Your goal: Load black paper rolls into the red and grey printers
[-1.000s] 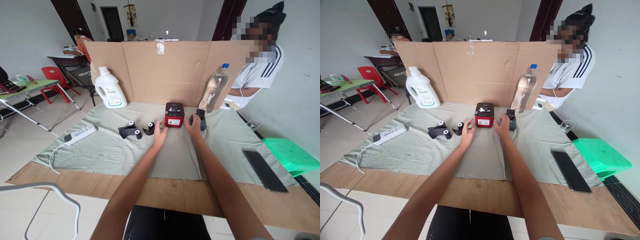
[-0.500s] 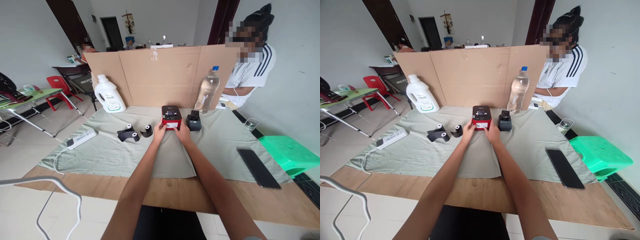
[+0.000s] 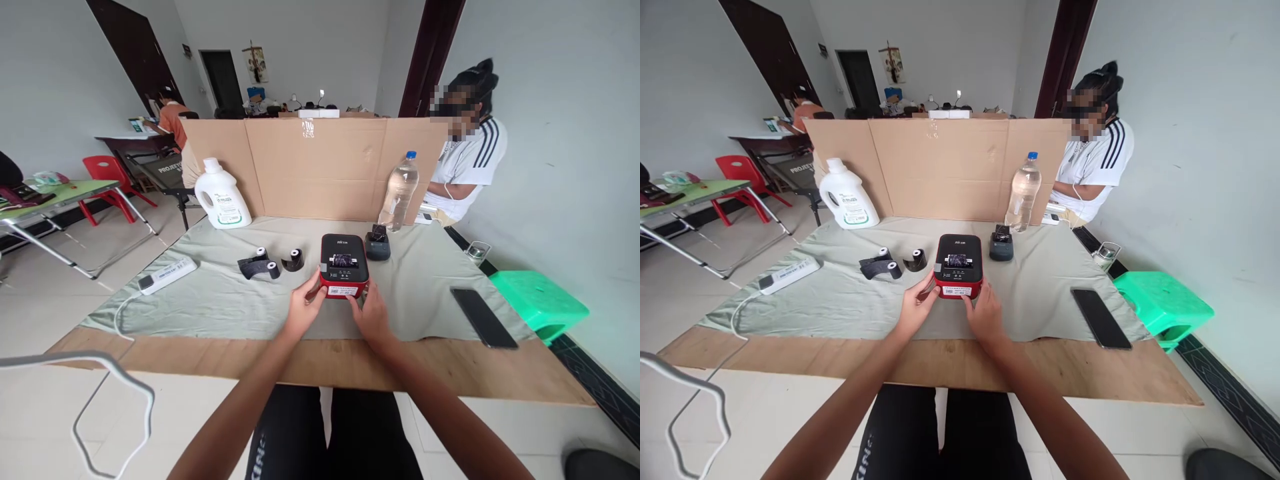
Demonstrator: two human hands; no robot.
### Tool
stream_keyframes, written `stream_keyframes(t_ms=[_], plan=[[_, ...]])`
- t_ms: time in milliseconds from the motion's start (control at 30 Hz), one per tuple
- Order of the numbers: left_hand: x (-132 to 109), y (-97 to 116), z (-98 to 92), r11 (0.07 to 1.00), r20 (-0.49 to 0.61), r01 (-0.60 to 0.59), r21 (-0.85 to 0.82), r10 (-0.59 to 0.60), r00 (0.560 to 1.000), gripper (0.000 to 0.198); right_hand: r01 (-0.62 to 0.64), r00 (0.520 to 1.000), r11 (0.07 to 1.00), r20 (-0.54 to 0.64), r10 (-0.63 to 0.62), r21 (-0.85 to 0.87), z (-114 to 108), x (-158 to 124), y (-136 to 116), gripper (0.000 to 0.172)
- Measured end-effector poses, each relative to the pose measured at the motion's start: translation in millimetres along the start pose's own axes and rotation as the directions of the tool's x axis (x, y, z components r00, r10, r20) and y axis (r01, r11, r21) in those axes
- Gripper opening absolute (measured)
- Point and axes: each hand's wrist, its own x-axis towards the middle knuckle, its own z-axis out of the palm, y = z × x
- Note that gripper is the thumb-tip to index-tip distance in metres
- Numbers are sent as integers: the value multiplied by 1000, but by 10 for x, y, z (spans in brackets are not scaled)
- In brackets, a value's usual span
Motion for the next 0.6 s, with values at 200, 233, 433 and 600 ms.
stream_keyframes(t_ms=[200, 233, 433, 600], plan=[[-196, -202, 56, 994, -5, 61, -89, -62, 998, 73, -1, 998, 1000, 67, 3, -19, -20, -85, -12, 65], [-189, -225, 62, 993, 1, 66, -100, -66, 998, 74, 0, 997, 1000, 71, 2, -24, -18, -83, -13, 64], [-100, -321, -8, 988, 5, 83, -132, -83, 997, 72, -20, 994, 1000, 108, 20, 4, -28, -94, -56, 63], [-87, -403, -83, 983, 83, 76, -166, -63, 995, 67, -91, 987, 996, 139, 86, 27, -16, -76, -78, 60]])
